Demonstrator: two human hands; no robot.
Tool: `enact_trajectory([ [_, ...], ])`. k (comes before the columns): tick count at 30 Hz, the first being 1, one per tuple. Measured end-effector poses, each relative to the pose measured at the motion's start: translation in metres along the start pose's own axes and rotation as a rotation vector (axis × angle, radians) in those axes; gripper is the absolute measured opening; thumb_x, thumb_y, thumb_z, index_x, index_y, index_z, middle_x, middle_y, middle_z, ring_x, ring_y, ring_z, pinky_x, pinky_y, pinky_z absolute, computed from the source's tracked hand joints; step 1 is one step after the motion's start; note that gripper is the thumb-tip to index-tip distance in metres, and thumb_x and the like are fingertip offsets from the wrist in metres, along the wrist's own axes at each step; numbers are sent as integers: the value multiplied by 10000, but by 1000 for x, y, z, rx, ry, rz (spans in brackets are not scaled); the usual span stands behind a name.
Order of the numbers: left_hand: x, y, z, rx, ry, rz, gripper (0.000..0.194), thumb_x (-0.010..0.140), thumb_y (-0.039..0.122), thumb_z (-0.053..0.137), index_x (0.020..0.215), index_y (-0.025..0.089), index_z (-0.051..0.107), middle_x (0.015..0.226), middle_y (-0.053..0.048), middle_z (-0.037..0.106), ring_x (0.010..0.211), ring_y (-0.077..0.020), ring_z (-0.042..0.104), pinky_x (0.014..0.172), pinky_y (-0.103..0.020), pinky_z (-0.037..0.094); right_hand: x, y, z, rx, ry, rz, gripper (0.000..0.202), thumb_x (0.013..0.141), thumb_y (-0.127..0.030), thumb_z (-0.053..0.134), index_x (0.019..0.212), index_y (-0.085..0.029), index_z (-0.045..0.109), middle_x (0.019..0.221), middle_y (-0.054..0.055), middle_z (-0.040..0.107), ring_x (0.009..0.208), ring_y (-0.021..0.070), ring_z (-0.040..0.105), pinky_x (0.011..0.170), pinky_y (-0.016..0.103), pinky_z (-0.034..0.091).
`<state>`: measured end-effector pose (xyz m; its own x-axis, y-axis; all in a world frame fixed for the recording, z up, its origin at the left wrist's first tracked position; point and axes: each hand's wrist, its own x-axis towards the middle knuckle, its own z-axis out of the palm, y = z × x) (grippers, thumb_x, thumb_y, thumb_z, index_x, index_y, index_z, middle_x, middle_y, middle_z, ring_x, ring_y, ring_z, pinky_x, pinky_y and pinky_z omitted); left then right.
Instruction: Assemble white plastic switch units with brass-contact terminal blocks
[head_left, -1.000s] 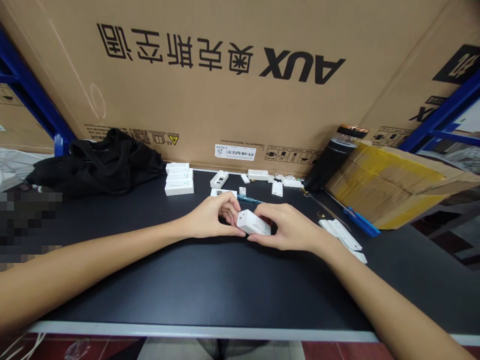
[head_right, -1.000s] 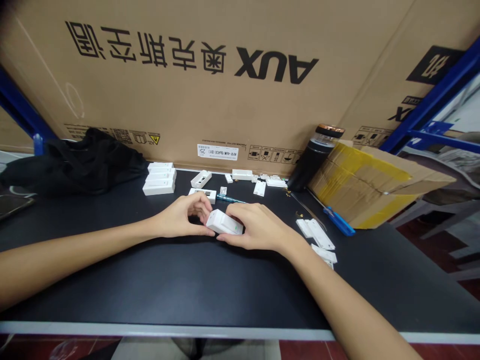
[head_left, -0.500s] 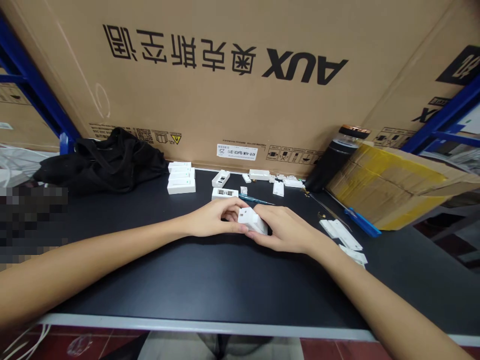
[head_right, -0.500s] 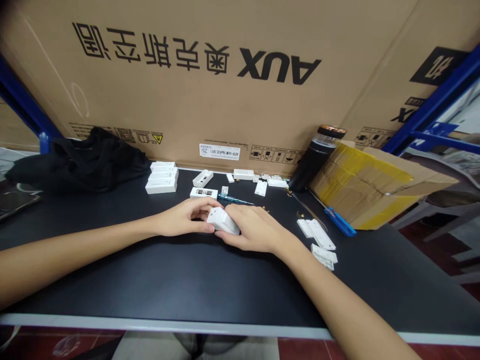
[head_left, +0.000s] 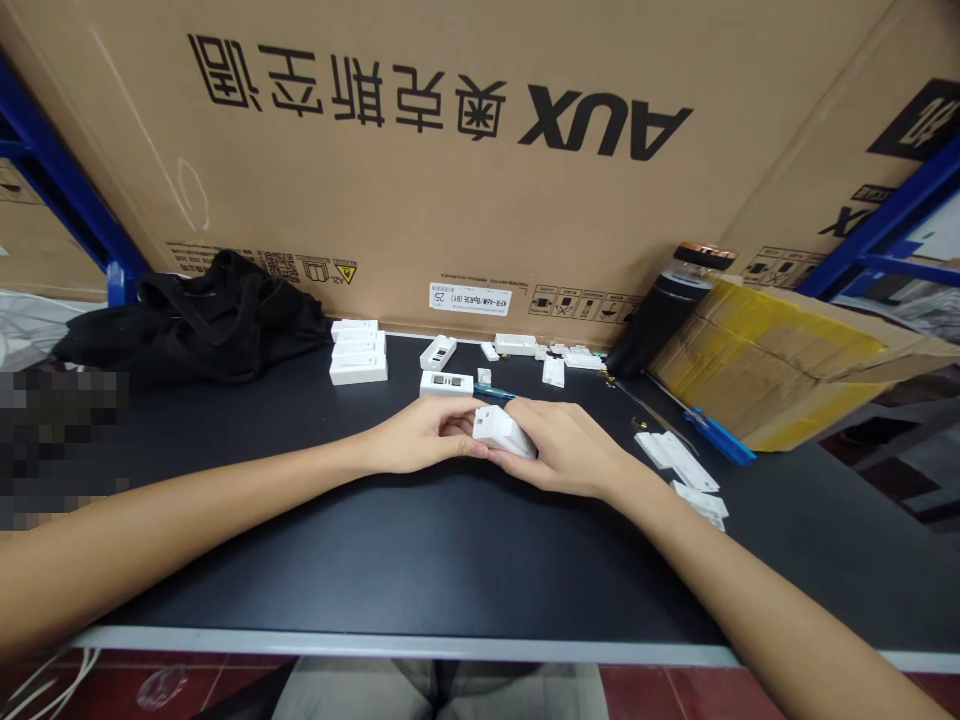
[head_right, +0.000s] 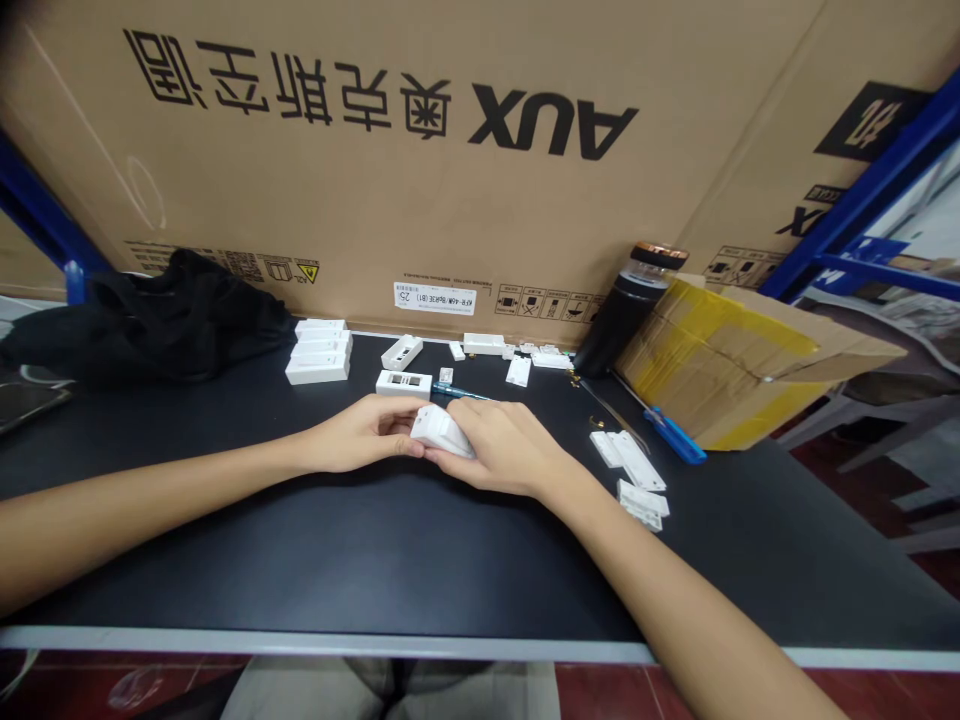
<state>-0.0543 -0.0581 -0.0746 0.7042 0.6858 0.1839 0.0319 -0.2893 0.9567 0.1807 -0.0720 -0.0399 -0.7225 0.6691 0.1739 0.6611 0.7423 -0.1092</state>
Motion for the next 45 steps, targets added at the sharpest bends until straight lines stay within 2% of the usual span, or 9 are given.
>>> enact_trajectory([
  [8, -2, 1, -1, 18, 0, 36, 325, 935, 397, 695, 1152, 162, 636, 1026, -49, 660, 937, -184, 635, 863, -313, 515, 1, -1, 0, 104, 25, 20, 422, 1010, -587, 438, 889, -196, 540, 852, 58, 675, 664, 169, 558, 622, 301, 376],
  [13, -3, 0, -1, 4, 21, 32, 348, 940, 421, 693, 1154, 157, 621, 1041, -61, 665, 949, -184, 647, 873, -322, 516, 1, -1, 4, 200, 44, 24, 396, 1013, -556, 452, 928, -189, 574, 859, 56, 676, 681, 167, 564, 638, 295, 396],
  [19, -1, -3, -1, -114, 41, 44, 294, 927, 364, 724, 1094, 160, 593, 1056, -63, 670, 993, -181, 673, 919, -347, 534, 1, -1, 10, 230, 74, 53, 413, 996, -583, 473, 898, -194, 574, 822, 49, 657, 674, 169, 559, 638, 298, 395],
  [27, -1, -5, -3, -194, 56, -8, 306, 878, 334, 784, 987, 170, 550, 955, -31, 684, 925, -165, 702, 889, -337, 553, 0, 0, 15, 234, 162, 84, 416, 997, -580, 433, 877, -195, 533, 788, 49, 622, 630, 166, 536, 608, 305, 376],
  [34, 0, -6, -3, -156, 58, -7, 320, 870, 327, 784, 1085, 149, 626, 1037, -71, 698, 947, -185, 705, 891, -341, 557, 2, 3, 16, 235, 128, 54, 385, 996, -557, 447, 891, -199, 542, 823, 57, 634, 673, 179, 565, 634, 311, 394],
  [39, 0, -4, -4, -130, 60, -4, 298, 850, 270, 794, 1094, 143, 678, 1037, -69, 721, 944, -177, 712, 893, -318, 561, 0, 3, 17, 159, 107, 65, 376, 988, -566, 454, 857, -216, 488, 798, 41, 615, 653, 174, 537, 624, 310, 372],
  [45, 1, -5, -4, -188, 128, 4, 345, 808, 201, 814, 1126, 141, 692, 1055, -65, 735, 945, -167, 709, 905, -316, 565, 0, 0, 16, 127, 117, 80, 362, 979, -562, 477, 847, -226, 441, 801, 28, 606, 636, 162, 508, 603, 302, 342],
])
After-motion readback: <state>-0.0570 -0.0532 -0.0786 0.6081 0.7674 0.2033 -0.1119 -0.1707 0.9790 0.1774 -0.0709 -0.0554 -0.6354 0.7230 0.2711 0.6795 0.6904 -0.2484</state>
